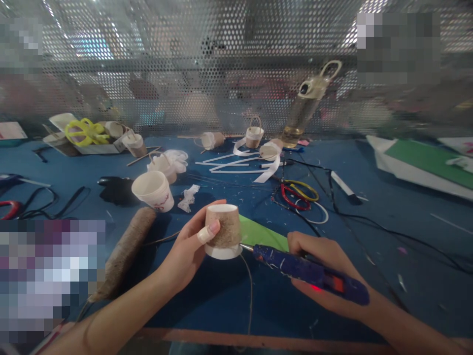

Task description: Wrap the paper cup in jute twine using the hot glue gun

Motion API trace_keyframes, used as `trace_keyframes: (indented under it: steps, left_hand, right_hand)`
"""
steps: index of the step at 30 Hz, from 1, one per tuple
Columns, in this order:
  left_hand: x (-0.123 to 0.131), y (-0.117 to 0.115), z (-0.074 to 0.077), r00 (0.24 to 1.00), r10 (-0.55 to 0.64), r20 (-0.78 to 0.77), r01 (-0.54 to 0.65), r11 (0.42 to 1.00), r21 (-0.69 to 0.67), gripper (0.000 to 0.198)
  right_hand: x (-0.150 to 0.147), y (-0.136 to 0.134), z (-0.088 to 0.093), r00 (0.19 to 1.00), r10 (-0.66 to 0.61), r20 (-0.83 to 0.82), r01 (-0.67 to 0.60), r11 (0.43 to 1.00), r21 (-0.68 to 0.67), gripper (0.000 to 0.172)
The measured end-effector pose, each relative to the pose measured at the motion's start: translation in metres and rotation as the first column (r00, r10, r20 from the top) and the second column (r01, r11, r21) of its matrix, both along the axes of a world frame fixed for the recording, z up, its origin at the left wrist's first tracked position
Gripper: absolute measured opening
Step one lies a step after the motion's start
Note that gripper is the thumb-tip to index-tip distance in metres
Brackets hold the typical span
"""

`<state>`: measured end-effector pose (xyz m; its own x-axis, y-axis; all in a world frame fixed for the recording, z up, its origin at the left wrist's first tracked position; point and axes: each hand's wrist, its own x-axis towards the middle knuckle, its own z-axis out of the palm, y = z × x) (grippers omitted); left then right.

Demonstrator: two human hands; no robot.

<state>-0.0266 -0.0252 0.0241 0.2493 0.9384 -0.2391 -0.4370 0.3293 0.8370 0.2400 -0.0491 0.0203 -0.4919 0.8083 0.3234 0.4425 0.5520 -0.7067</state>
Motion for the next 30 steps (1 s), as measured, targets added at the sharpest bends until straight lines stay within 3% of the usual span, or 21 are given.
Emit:
trace_keyframes:
  steps: [14,30]
  left_hand:
    - [0.0026,0.0,-0.0015,0.984,0.062,-0.165,-0.042,0.992,0.119,0.05]
    - [0.0004,-0.0013,-0.0019,1.0,0.028,-0.004,-0.028,0.999,0.03,0.047]
  right_hand:
    - [-0.0037,-0.0012,-0.0009,0.999,0.02,0.045,-0.021,1.0,0.019,0.029]
    - [-0.0067,0.001,0.0077,0.997,-0.013,0.082,0.009,0.998,0.054,0.027]
